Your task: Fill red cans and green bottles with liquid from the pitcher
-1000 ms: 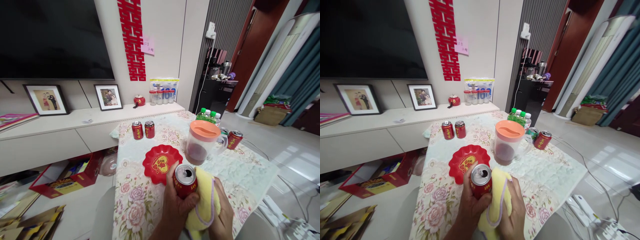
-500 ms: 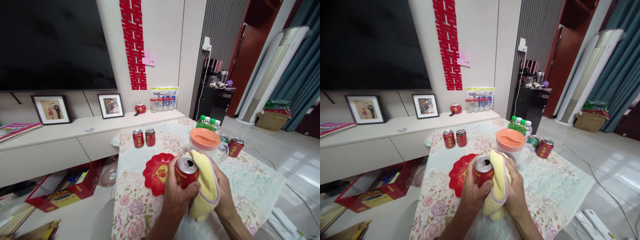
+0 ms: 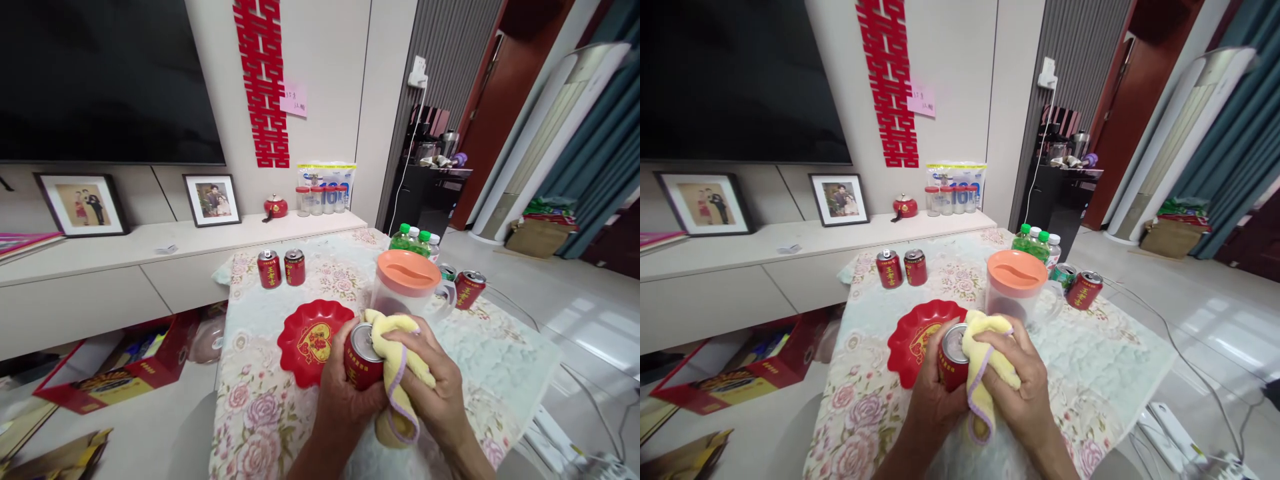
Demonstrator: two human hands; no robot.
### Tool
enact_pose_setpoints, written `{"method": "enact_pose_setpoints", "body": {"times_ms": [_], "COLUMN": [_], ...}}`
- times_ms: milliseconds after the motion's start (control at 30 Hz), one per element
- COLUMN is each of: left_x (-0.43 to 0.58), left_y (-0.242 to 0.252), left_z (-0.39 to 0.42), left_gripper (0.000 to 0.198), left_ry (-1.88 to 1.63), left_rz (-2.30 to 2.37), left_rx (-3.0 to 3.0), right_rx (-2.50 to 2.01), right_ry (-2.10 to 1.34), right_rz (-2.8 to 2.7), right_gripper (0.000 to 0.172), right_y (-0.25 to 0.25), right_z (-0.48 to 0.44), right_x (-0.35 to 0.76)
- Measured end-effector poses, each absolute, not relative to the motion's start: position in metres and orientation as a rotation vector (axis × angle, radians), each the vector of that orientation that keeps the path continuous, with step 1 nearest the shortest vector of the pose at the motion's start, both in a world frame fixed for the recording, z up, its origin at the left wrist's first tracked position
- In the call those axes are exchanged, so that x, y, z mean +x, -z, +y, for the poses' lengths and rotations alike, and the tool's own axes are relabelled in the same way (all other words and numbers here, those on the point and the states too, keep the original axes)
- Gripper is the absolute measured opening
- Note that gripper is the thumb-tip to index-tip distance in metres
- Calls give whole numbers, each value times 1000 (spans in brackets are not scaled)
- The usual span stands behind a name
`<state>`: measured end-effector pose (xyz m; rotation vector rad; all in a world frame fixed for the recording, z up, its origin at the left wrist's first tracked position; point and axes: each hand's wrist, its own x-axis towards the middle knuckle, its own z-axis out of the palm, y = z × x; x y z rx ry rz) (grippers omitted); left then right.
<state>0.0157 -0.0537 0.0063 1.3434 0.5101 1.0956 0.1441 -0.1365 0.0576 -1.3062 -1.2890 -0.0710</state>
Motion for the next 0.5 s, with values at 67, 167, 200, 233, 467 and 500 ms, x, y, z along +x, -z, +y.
{"method": "enact_pose_setpoints", "body": {"times_ms": [67, 167, 200, 233, 467, 500], "left_x": [16, 17, 17, 17, 16, 16], "left_y": [-6, -4, -4, -4, -7, -6], "left_z": [-54, -57, -58, -60, -61, -61], "left_gripper": [95, 95, 95, 95, 93, 92], "left_ry": [-1080, -1102, -1113, -1119, -1034, -1021], "left_rz": [550, 547, 533, 517, 330, 314], "left_rx": [1389, 1403, 1404, 1406, 1371, 1368], "right_rx": [-1326, -1306, -1296, -1286, -1208, -1219], "right_ry": [119, 134, 126, 113, -22, -38], "right_rz": [-1394, -1445, -1447, -1450, -1399, -1380], "right_gripper": [16, 12, 12, 11, 6, 5], "right_y": [-65, -70, -71, -70, -69, -70], "right_z": [-139, -141, -142, -142, -148, -148], "right_x": [150, 156, 156, 157, 157, 157]}}
